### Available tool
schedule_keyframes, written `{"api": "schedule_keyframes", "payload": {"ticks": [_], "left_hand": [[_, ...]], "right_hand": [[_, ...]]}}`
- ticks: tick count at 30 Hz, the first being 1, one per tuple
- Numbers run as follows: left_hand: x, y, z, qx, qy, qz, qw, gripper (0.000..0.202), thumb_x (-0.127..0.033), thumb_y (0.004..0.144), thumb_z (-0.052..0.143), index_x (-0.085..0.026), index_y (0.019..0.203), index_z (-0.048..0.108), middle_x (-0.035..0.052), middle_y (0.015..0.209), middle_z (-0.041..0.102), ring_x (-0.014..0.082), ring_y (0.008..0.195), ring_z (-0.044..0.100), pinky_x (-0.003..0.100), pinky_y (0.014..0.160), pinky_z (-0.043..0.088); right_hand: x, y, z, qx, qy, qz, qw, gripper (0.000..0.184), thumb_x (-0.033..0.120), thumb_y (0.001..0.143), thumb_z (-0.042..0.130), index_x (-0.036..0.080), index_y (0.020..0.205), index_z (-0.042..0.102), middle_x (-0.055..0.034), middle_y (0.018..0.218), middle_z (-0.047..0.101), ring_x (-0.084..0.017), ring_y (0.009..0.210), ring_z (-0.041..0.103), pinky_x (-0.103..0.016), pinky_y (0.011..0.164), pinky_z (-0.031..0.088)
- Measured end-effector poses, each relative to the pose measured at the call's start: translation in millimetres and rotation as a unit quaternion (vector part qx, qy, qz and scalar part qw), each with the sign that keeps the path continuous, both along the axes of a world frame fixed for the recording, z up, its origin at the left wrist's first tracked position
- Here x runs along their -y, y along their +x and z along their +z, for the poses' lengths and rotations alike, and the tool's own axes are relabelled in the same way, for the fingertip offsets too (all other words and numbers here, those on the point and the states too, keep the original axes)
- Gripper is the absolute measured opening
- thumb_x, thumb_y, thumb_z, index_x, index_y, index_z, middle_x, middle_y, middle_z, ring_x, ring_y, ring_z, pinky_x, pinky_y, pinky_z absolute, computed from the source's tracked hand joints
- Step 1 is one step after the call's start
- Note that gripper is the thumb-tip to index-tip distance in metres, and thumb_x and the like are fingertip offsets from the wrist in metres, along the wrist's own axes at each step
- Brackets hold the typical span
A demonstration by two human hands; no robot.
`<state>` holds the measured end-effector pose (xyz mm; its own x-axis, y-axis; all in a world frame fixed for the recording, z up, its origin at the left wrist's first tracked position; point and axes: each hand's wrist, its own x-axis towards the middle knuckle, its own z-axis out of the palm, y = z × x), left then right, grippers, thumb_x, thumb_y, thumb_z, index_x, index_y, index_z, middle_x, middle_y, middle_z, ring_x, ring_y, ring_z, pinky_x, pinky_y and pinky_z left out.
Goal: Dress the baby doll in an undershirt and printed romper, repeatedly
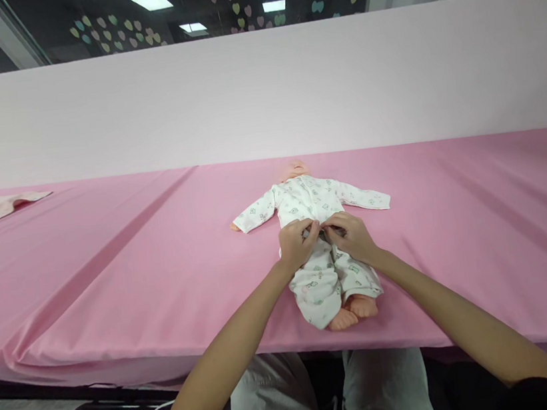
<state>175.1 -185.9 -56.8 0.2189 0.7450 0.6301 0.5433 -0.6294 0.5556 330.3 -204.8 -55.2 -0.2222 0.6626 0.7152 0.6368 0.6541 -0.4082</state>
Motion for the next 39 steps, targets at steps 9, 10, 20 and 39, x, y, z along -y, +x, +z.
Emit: {"api": "schedule_keyframes", "payload": {"ticks": [9,10,20,39], "left_hand": [[0.2,0.1,0.1,0.008,0.004,-0.002,1.0,0.035,-0.031,0.087,0.045,-0.018,0.057,0.058,-0.0001,0.054,0.059,0.0101,0.054,0.048,0.024,0.055,0.032],[0.2,0.0,0.0,0.008,0.006,-0.003,1.0,0.035,-0.031,0.087,0.045,-0.018,0.057,0.058,-0.0003,0.054,0.059,0.0101,0.054,0.047,0.024,0.055,0.032],[-0.4,-0.1,-0.5,0.005,0.004,-0.003,1.0,0.034,-0.03,0.087,0.045,-0.018,0.059,0.059,-0.0001,0.055,0.061,0.0104,0.055,0.049,0.024,0.057,0.033],[0.4,-0.2,0.9,-0.008,-0.001,0.004,1.0,0.034,-0.03,0.087,0.045,-0.018,0.058,0.058,-0.0009,0.055,0.06,0.0102,0.055,0.048,0.023,0.056,0.033]], "right_hand": [[0.1,0.1,0.0,0.0,0.002,0.001,1.0,0.016,0.012,0.079,0.05,0.02,0.078,0.064,-0.0034,0.074,0.065,-0.018,0.07,0.057,-0.03,0.065,0.044],[0.1,0.2,-0.1,0.0,0.002,0.0,1.0,0.016,0.012,0.079,0.05,0.019,0.078,0.064,-0.0035,0.074,0.065,-0.018,0.07,0.057,-0.03,0.065,0.044],[-0.2,0.0,-0.4,-0.003,0.002,0.002,1.0,0.016,0.015,0.08,0.049,0.019,0.077,0.064,-0.0043,0.073,0.064,-0.018,0.07,0.057,-0.031,0.064,0.044],[0.2,-0.1,0.1,-0.003,-0.004,0.001,1.0,0.016,0.015,0.08,0.049,0.019,0.077,0.064,-0.0039,0.074,0.065,-0.018,0.071,0.057,-0.031,0.065,0.044]]}}
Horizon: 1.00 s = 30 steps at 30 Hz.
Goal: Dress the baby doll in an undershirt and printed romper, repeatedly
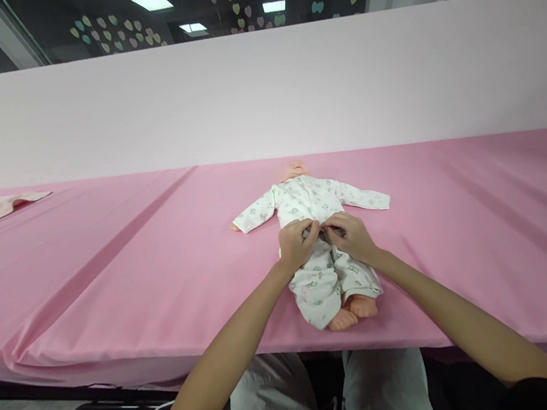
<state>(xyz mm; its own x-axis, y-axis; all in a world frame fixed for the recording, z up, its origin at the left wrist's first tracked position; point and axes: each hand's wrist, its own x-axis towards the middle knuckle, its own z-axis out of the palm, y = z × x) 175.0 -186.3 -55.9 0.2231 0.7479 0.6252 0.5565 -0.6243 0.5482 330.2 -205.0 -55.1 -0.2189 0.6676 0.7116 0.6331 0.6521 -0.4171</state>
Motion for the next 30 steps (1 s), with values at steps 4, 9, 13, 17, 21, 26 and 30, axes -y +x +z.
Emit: {"api": "schedule_keyframes", "payload": {"ticks": [4,9,13,17,21,26,30], "left_hand": [[-0.1,0.2,-0.4,-0.001,0.0,0.001,1.0,0.035,-0.03,0.088,0.044,-0.018,0.058,0.058,-0.0006,0.055,0.06,0.0105,0.056,0.049,0.024,0.056,0.033],[0.0,0.3,-0.1,-0.005,-0.005,0.003,1.0,0.035,-0.03,0.087,0.044,-0.019,0.058,0.057,-0.0006,0.055,0.06,0.0106,0.056,0.049,0.024,0.056,0.034],[-0.1,0.3,0.0,-0.007,-0.004,0.004,1.0,0.036,-0.031,0.088,0.044,-0.019,0.057,0.057,-0.0006,0.055,0.06,0.0106,0.056,0.049,0.024,0.057,0.034],[-0.3,0.2,-0.5,-0.005,0.001,0.003,1.0,0.035,-0.031,0.088,0.044,-0.019,0.058,0.058,-0.0006,0.055,0.06,0.0105,0.055,0.049,0.024,0.057,0.034],[-0.1,0.0,-0.5,-0.001,0.002,-0.001,1.0,0.034,-0.031,0.088,0.044,-0.019,0.06,0.059,-0.0005,0.056,0.061,0.0106,0.056,0.049,0.023,0.056,0.033],[1.2,0.3,1.1,-0.01,-0.008,0.007,1.0,0.035,-0.031,0.088,0.043,-0.019,0.058,0.058,-0.0006,0.055,0.06,0.0108,0.056,0.049,0.023,0.057,0.034],[1.5,0.1,1.7,-0.014,-0.016,0.012,1.0,0.035,-0.031,0.088,0.043,-0.019,0.058,0.058,-0.0004,0.056,0.061,0.0108,0.057,0.05,0.023,0.057,0.034]], "right_hand": [[0.2,0.1,0.0,0.002,-0.002,-0.001,1.0,0.016,0.015,0.08,0.049,0.018,0.077,0.064,-0.0043,0.074,0.064,-0.018,0.07,0.056,-0.031,0.064,0.044],[0.2,0.1,0.2,0.005,0.002,-0.002,1.0,0.016,0.015,0.08,0.049,0.018,0.077,0.064,-0.004,0.073,0.064,-0.018,0.07,0.056,-0.031,0.064,0.044],[-0.2,0.2,0.0,0.005,0.007,0.0,1.0,0.016,0.015,0.08,0.049,0.018,0.077,0.064,-0.004,0.073,0.064,-0.017,0.07,0.056,-0.03,0.065,0.044],[0.0,0.2,0.3,0.004,0.005,0.0,1.0,0.016,0.015,0.08,0.049,0.019,0.077,0.064,-0.0039,0.073,0.064,-0.017,0.069,0.056,-0.03,0.064,0.044],[0.7,0.1,0.5,0.004,0.001,-0.001,1.0,0.017,0.015,0.08,0.048,0.02,0.077,0.064,-0.0039,0.075,0.065,-0.018,0.071,0.057,-0.03,0.065,0.045],[0.3,-0.1,1.5,0.006,-0.003,-0.004,1.0,0.017,0.016,0.08,0.048,0.019,0.077,0.064,-0.0041,0.074,0.065,-0.018,0.071,0.057,-0.031,0.065,0.045],[1.1,-0.6,2.4,0.009,-0.001,-0.007,1.0,0.018,0.018,0.081,0.048,0.019,0.077,0.065,-0.0038,0.074,0.066,-0.018,0.07,0.058,-0.03,0.065,0.045]]}}
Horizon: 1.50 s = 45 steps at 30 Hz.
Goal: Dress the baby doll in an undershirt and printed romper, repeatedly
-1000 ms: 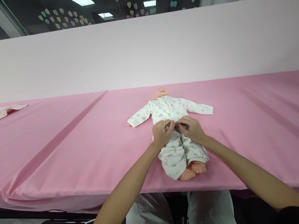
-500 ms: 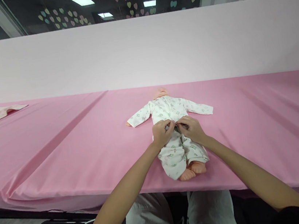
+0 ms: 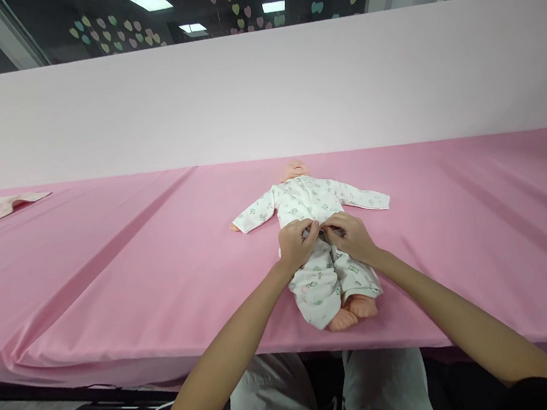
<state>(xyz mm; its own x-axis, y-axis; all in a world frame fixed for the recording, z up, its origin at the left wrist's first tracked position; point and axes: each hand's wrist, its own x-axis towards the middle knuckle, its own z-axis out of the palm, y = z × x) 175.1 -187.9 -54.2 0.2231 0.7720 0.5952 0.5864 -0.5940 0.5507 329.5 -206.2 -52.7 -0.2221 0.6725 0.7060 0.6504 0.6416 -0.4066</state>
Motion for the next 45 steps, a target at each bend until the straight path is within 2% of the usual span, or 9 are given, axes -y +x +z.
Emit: {"api": "schedule_keyframes", "payload": {"ticks": [7,12,16,20,26,29,32,37,45], "left_hand": [[-2,1,-1.8,0.001,-0.003,-0.008,1.0,0.033,-0.031,0.087,0.043,-0.019,0.063,0.062,-0.0003,0.06,0.063,0.0108,0.059,0.053,0.023,0.059,0.035],[-2,2,-1.1,0.009,-0.009,-0.005,1.0,0.033,-0.031,0.086,0.044,-0.02,0.061,0.062,-0.001,0.059,0.064,0.0103,0.058,0.054,0.023,0.058,0.035],[-2,1,0.1,0.006,-0.018,0.006,1.0,0.034,-0.032,0.086,0.043,-0.02,0.061,0.062,-0.0012,0.058,0.064,0.0103,0.057,0.054,0.022,0.058,0.035],[0,2,-0.6,0.004,-0.033,0.035,0.999,0.035,-0.032,0.086,0.043,-0.02,0.059,0.061,-0.002,0.054,0.061,0.0099,0.054,0.052,0.023,0.055,0.032],[-14,12,23.2,-0.151,-0.077,0.1,0.981,0.032,-0.032,0.08,0.047,-0.019,0.053,0.058,0.0028,0.053,0.058,0.0159,0.053,0.051,0.027,0.049,0.025],[-47,22,48.8,-0.169,-0.122,0.091,0.974,0.027,-0.034,0.079,0.048,-0.019,0.062,0.063,0.0063,0.065,0.063,0.0196,0.061,0.056,0.028,0.051,0.031],[-90,35,62.3,-0.126,-0.081,0.13,0.98,0.029,-0.029,0.086,0.039,-0.02,0.087,0.066,0.0087,0.088,0.067,0.0216,0.081,0.06,0.029,0.064,0.04],[-134,49,43.1,-0.181,-0.054,0.198,0.962,0.03,-0.022,0.09,0.036,-0.012,0.106,0.059,0.0154,0.111,0.058,0.0264,0.11,0.048,0.036,0.087,0.038],[-135,46,36.2,-0.171,-0.06,0.198,0.963,0.03,-0.023,0.091,0.033,-0.015,0.105,0.058,0.013,0.111,0.058,0.0264,0.11,0.047,0.036,0.089,0.036]], "right_hand": [[-3,-2,1.9,-0.071,-0.021,-0.119,0.99,0.022,0.024,0.081,0.047,0.019,0.089,0.067,0.0005,0.066,0.066,-0.013,0.055,0.059,-0.026,0.059,0.043],[-57,-11,38.5,-0.058,-0.075,-0.149,0.984,0.025,0.022,0.079,0.046,0.019,0.093,0.067,0.0048,0.045,0.05,-0.014,0.046,0.051,-0.026,0.059,0.042],[-118,-24,55.6,-0.037,-0.043,-0.211,0.976,0.03,0.017,0.081,0.042,0.018,0.099,0.066,-0.0045,0.078,0.066,-0.021,0.077,0.061,-0.031,0.075,0.044],[-151,-30,36.0,-0.049,-0.118,-0.242,0.962,0.035,0.012,0.082,0.038,0.015,0.104,0.066,-0.0107,0.105,0.065,-0.024,0.099,0.058,-0.035,0.088,0.043],[-160,-22,21.3,-0.038,-0.16,-0.222,0.961,0.034,0.016,0.085,0.042,0.02,0.107,0.066,-0.0074,0.11,0.065,-0.024,0.104,0.058,-0.035,0.091,0.042],[-160,-20,24.0,-0.033,-0.171,-0.217,0.96,0.03,0.019,0.084,0.045,0.021,0.101,0.069,-0.0069,0.105,0.067,-0.023,0.098,0.06,-0.033,0.086,0.044],[-159,-19,23.5,-0.037,-0.165,-0.221,0.961,0.027,0.022,0.083,0.05,0.021,0.1,0.07,-0.0076,0.102,0.067,-0.023,0.093,0.061,-0.031,0.082,0.045],[-160,-17,18.0,-0.089,-0.143,-0.229,0.959,0.027,0.019,0.083,0.05,0.02,0.1,0.07,-0.0073,0.104,0.066,-0.021,0.096,0.06,-0.032,0.088,0.044],[-158,-17,17.7,-0.15,-0.127,-0.178,0.964,0.022,0.014,0.078,0.053,0.019,0.091,0.071,-0.0032,0.099,0.069,-0.019,0.097,0.06,-0.032,0.094,0.042]]}}
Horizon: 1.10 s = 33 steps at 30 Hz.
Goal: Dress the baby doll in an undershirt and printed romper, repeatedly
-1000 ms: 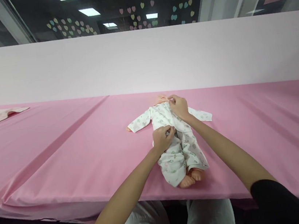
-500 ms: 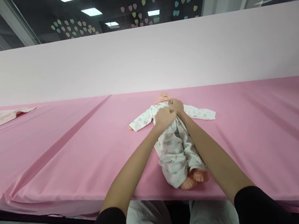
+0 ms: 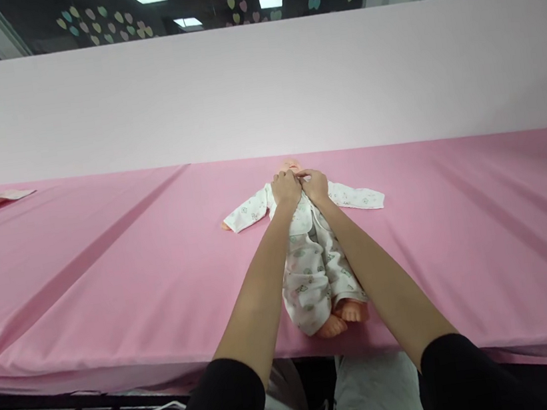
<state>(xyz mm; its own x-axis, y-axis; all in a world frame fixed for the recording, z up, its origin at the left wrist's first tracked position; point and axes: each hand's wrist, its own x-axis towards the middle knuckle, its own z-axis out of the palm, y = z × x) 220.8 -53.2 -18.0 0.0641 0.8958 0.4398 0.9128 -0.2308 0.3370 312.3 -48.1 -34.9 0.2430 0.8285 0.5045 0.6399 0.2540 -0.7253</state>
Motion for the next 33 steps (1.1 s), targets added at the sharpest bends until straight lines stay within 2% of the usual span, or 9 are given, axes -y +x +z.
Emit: {"api": "schedule_keyframes", "payload": {"ticks": [5,12,19,29,33], "left_hand": [[2,-1,1.4,0.013,-0.008,-0.003,1.0,0.03,-0.023,0.09,0.034,-0.013,0.104,0.059,0.0134,0.114,0.057,0.026,0.111,0.046,0.036,0.089,0.036],[-3,-3,-1.7,0.023,-0.039,-0.008,0.999,0.033,-0.028,0.09,0.036,-0.014,0.108,0.059,0.015,0.119,0.05,0.0276,0.116,0.043,0.039,0.092,0.036],[-10,-6,-5.0,0.04,-0.053,-0.034,0.997,0.037,-0.041,0.088,0.04,-0.015,0.104,0.061,0.0138,0.119,0.049,0.0284,0.116,0.042,0.04,0.096,0.035],[-7,-6,-5.8,0.022,-0.042,-0.03,0.998,0.038,-0.038,0.088,0.039,-0.013,0.109,0.06,0.0154,0.12,0.051,0.0296,0.115,0.043,0.041,0.094,0.036],[-9,-8,-9.7,0.04,-0.03,-0.03,0.998,0.034,-0.036,0.088,0.039,-0.016,0.102,0.063,0.0138,0.116,0.053,0.0286,0.112,0.045,0.04,0.094,0.036]], "right_hand": [[1,0,0.1,-0.013,0.018,0.007,1.0,0.019,0.014,0.078,0.054,0.017,0.087,0.07,-0.0039,0.096,0.069,-0.018,0.095,0.061,-0.03,0.093,0.042],[-2,2,-3.0,-0.023,0.033,0.02,0.999,0.023,0.012,0.077,0.054,0.016,0.095,0.068,-0.004,0.093,0.069,-0.018,0.091,0.061,-0.03,0.089,0.043],[-2,2,-4.2,-0.034,0.043,0.025,0.998,0.026,0.009,0.073,0.051,0.018,0.091,0.067,-0.0022,0.092,0.068,-0.018,0.09,0.061,-0.033,0.088,0.044],[-5,3,-7.5,-0.06,0.068,0.03,0.995,0.015,0.012,0.07,0.053,0.018,0.077,0.064,-0.0033,0.085,0.068,-0.019,0.085,0.061,-0.032,0.084,0.044],[-7,3,-8.5,-0.064,0.076,0.027,0.995,0.013,0.012,0.069,0.053,0.018,0.076,0.063,-0.0027,0.082,0.067,-0.018,0.081,0.062,-0.031,0.081,0.044]]}}
